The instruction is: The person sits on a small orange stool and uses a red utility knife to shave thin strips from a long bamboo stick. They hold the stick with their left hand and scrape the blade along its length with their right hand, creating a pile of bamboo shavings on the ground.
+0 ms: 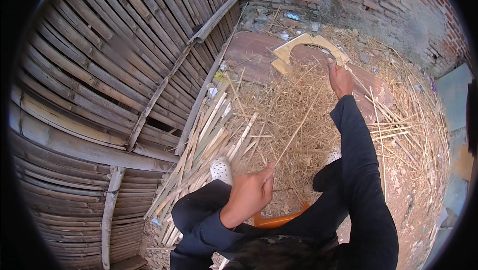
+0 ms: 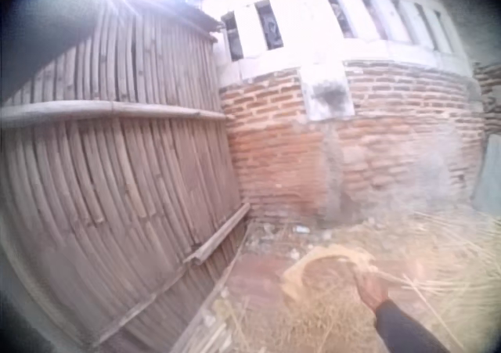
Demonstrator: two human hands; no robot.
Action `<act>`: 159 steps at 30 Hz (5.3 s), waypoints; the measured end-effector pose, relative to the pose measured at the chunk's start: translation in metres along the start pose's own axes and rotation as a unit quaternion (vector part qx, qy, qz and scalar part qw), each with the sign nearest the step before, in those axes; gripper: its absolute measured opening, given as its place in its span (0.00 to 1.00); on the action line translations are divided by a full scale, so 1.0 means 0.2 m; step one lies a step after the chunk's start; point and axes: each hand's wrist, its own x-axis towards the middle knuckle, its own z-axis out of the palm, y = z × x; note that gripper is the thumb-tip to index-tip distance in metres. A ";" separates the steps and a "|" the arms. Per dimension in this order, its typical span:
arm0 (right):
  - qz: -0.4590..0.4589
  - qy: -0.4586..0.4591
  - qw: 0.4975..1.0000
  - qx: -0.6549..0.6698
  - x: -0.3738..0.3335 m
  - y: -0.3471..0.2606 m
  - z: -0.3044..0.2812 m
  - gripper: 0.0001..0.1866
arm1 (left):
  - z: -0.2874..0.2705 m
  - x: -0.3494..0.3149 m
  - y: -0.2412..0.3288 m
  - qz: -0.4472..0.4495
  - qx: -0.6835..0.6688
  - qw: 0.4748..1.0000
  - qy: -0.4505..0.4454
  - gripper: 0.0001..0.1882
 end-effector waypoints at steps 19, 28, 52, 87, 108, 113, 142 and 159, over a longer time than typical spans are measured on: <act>-0.213 -0.127 0.968 -0.032 -0.43 -0.59 -0.33 0.34 | -0.10 0.19 -0.08 -0.197 -0.416 0.882 0.100 0.19; -0.332 -0.166 0.914 0.163 -0.64 -0.64 -0.29 0.34 | -0.11 0.19 -0.06 -0.212 -0.448 0.867 0.049 0.18; -0.379 -0.049 0.916 0.122 -0.51 -0.62 -0.09 0.36 | 0.00 0.11 -0.02 -0.103 -0.185 0.976 0.048 0.17; -0.409 -0.094 0.894 0.160 -0.62 -0.67 -0.18 0.34 | -0.05 0.15 -0.04 -0.225 -0.583 0.780 -0.033 0.15; 0.033 -0.031 0.998 0.035 0.01 -0.06 -0.13 0.39 | 0.00 0.06 -0.09 -0.218 -0.571 0.789 -0.060 0.15; -0.202 -0.106 0.968 0.107 -0.28 -0.42 -0.15 0.34 | 0.05 0.09 -0.08 -0.163 -0.516 0.840 0.032 0.15; -0.469 0.003 0.880 0.070 -0.41 -0.59 0.05 0.33 | 0.10 0.01 -0.10 -0.195 -0.576 0.794 0.002 0.12; -0.131 -0.094 0.976 0.146 -0.26 -0.33 -0.16 0.38 | 0.09 -0.13 -0.08 -0.190 -0.563 0.799 -0.095 0.13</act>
